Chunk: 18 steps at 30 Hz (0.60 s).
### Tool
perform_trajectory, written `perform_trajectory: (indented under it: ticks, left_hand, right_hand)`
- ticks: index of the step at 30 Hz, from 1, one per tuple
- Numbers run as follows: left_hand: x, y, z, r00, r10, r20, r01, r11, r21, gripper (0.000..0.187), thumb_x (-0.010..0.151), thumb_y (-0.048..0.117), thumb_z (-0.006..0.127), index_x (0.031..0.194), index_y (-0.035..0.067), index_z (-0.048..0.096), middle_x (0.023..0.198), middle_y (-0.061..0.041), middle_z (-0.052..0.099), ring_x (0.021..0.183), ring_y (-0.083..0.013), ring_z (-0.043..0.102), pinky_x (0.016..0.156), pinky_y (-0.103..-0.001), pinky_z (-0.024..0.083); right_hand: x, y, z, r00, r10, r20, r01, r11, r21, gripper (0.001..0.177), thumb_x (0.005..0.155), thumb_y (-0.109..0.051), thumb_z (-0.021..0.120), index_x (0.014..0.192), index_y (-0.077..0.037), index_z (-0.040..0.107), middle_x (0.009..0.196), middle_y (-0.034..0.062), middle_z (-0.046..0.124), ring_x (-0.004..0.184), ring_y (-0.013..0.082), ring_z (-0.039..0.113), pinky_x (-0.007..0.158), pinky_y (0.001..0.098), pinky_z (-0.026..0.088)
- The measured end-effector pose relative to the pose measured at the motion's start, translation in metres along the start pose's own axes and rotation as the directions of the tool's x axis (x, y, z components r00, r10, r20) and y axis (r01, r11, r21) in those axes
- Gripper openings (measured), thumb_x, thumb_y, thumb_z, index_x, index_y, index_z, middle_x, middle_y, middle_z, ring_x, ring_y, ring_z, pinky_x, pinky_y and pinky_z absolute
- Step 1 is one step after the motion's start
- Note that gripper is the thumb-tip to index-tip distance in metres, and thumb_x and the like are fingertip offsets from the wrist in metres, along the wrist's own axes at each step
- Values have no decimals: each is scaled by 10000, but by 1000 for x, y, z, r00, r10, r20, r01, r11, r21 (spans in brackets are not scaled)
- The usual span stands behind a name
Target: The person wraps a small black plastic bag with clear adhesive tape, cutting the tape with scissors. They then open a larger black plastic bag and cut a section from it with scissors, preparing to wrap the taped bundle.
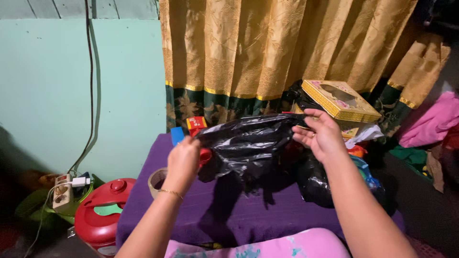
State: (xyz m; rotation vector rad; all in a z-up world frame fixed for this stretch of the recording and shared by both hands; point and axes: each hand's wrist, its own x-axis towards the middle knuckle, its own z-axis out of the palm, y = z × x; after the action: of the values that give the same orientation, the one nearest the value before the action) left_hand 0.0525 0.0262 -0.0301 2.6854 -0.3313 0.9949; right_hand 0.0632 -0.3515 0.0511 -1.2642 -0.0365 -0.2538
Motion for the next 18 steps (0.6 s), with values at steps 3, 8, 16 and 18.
perform_trajectory:
  ticks: [3,8,16,18]
  left_hand:
    - [19,8,-29,985,-6,-172,-17,991,-132,313,859,354,771,1060,120,723,1118,-133,646,1060,-353,610,882,-499,483]
    - [20,71,-44,903,198,-381,-297,929,-221,734,685,548,825,1241,99,653,1235,-212,603,1227,-447,490,996,-636,306]
    - [38,51,-16,987,-19,-162,41,990,132,211,873,92,691,1051,205,701,1086,-12,680,1203,-264,605,1145,-772,153]
    - [56,31,-26,911,30,-412,30,990,139,226,857,56,627,999,217,698,1114,7,684,1189,-264,612,1189,-763,145]
  right_hand:
    - [0,-4,7,1000,3,3,-3,999,-52,241,978,-110,557,1211,-143,607,1100,101,690,916,265,716,783,444,594]
    - [-15,12,58,985,78,157,-76,997,-17,228,971,-125,584,1194,-158,616,1139,53,703,984,269,707,871,478,547]
    - [-10,-13,64,965,-121,233,102,990,94,203,1002,-106,557,1194,-132,618,1123,62,715,978,262,721,838,435,573]
    - [-8,-19,53,963,-177,205,170,984,49,203,1028,-103,562,1222,-122,621,1058,39,653,907,215,650,815,410,573]
